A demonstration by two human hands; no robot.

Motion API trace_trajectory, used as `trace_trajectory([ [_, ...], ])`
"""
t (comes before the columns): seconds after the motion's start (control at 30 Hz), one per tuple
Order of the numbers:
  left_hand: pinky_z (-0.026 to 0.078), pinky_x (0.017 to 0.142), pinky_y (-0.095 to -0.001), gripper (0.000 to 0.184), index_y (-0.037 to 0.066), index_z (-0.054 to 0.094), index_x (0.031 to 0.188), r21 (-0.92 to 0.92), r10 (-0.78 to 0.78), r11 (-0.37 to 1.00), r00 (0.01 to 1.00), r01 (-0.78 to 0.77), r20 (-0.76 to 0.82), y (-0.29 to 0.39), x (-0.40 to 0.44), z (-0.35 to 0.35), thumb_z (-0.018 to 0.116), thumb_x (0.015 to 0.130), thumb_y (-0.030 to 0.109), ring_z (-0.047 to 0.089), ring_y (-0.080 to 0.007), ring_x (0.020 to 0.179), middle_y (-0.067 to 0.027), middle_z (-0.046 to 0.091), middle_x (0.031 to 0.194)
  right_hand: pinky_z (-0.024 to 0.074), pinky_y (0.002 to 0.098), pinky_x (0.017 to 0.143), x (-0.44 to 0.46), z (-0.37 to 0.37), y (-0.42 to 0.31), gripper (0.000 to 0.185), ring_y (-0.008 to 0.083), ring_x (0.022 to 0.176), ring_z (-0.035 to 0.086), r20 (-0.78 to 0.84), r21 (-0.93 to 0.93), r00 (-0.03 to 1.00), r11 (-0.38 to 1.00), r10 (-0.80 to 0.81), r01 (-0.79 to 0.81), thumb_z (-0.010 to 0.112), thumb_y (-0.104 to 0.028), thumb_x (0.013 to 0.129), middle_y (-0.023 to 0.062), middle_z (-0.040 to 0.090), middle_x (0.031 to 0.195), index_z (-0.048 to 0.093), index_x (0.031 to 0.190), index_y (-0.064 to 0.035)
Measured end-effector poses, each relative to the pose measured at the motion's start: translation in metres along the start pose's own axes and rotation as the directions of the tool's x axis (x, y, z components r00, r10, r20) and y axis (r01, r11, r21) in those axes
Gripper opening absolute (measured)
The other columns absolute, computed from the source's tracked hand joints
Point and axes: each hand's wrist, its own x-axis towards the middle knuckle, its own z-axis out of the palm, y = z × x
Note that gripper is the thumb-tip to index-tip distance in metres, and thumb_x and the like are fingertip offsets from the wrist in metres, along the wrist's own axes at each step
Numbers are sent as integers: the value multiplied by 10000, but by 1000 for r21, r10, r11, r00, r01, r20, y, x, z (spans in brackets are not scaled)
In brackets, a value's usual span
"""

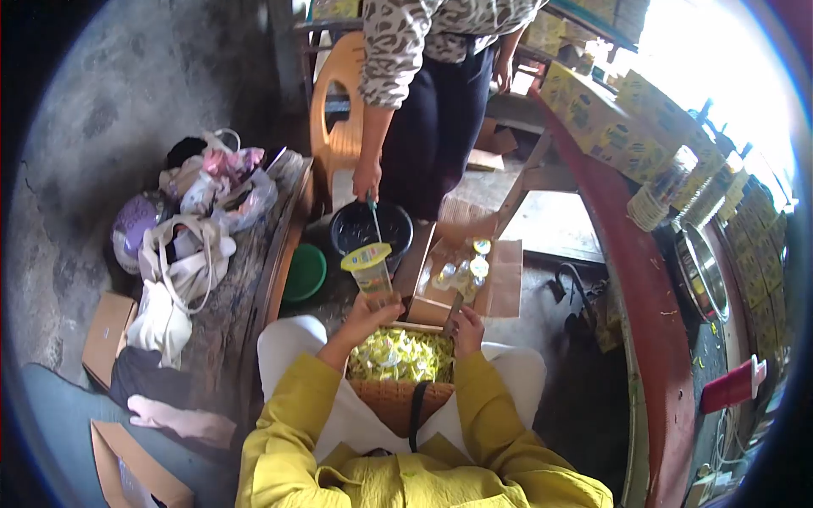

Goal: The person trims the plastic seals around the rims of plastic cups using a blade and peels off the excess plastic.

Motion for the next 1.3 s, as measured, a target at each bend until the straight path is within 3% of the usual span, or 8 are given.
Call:
trace_trajectory([
  [0.13, 446, 715, -285, 564, 43, 281, 1265, 44, 76, 996, 996, -78, 36, -10, 9, -4, 567, 778, 56, 556, -142, 810, -36, 544, 886, 384, 187, 485, -11, 5, -2, 266, 76, 606, 516, 32, -60, 998, 997, -52, 54, 578, -19, 741, 5, 553, 780, 514, 998, -49],
  [0.3, 469, 770, -297, 557, 44, 328, 1244, -119, 112, 987, 994, -112, -7, -12, 12, -3, 585, 751, 11, 583, -162, 855, -61, 567, 925, 380, 180, 490, -12, 6, 5, 275, 65, 630, 521, 88, -154, 991, 981, -104, 116, 585, -14, 740, 6, 563, 777, 519, 1006, -39],
  [0.47, 473, 752, -295, 525, 39, 354, 1221, -60, 176, 982, 981, -181, -76, -4, 14, -5, 590, 753, 18, 588, -165, 847, -69, 579, 902, 456, 220, 614, -7, 4, 18, 279, 96, 679, 544, 88, -293, 993, 951, -75, 98, 621, -19, 711, 41, 579, 801, 555, 983, -10],
  [0.67, 449, 684, -252, 548, 15, 356, 1212, 6, 173, 985, 973, -174, -156, 6, 20, -1, 627, 736, 32, 558, -125, 752, -44, 567, 829, 467, 229, 618, -17, 2, 25, 253, 110, 685, 561, 110, -225, 979, 955, -171, 192, 618, -12, 716, 49, 591, 812, 573, 965, -11],
  [0.77, 458, 652, -225, 562, 8, 356, 1225, 79, 236, 971, 956, -225, -174, -9, 27, -4, 627, 734, -34, 547, -103, 761, -47, 560, 875, 448, 223, 593, -25, -1, 14, 312, 99, 717, 553, 74, -324, 991, 938, -107, 126, 617, -14, 717, 30, 577, 792, 543, 1019, -43],
  [0.83, 451, 647, -211, 573, 11, 351, 1229, 175, 270, 955, 946, -240, -179, -8, 28, 3, 624, 728, -49, 528, -94, 756, -40, 542, 881, 455, 235, 606, -38, -2, -5, 306, 104, 722, 556, 16, -165, 1000, 986, -26, 29, 613, -31, 727, 31, 575, 811, 535, 1023, -48],
  [1.03, 433, 717, -231, 640, 15, 271, 1277, -15, 249, 968, 968, -249, 2, -21, 37, 11, 590, 729, -71, 510, -113, 814, -69, 516, 928, 470, 266, 649, -60, 1, -61, 329, 118, 763, 563, -119, 88, 993, 996, -1, 11, 594, -59, 755, 41, 560, 897, 492, 1068, -43],
  [1.3, 421, 735, -237, 521, 13, 357, 1227, -41, 121, 992, 992, -122, -28, -27, 26, 28, 599, 766, 28, 522, -111, 784, -52, 557, 856, 453, 239, 718, -103, 27, -124, 343, 107, 838, 549, 105, 422, 985, 903, -138, 81, 580, -56, 783, 24, 549, 920, 466, 1106, -55],
])
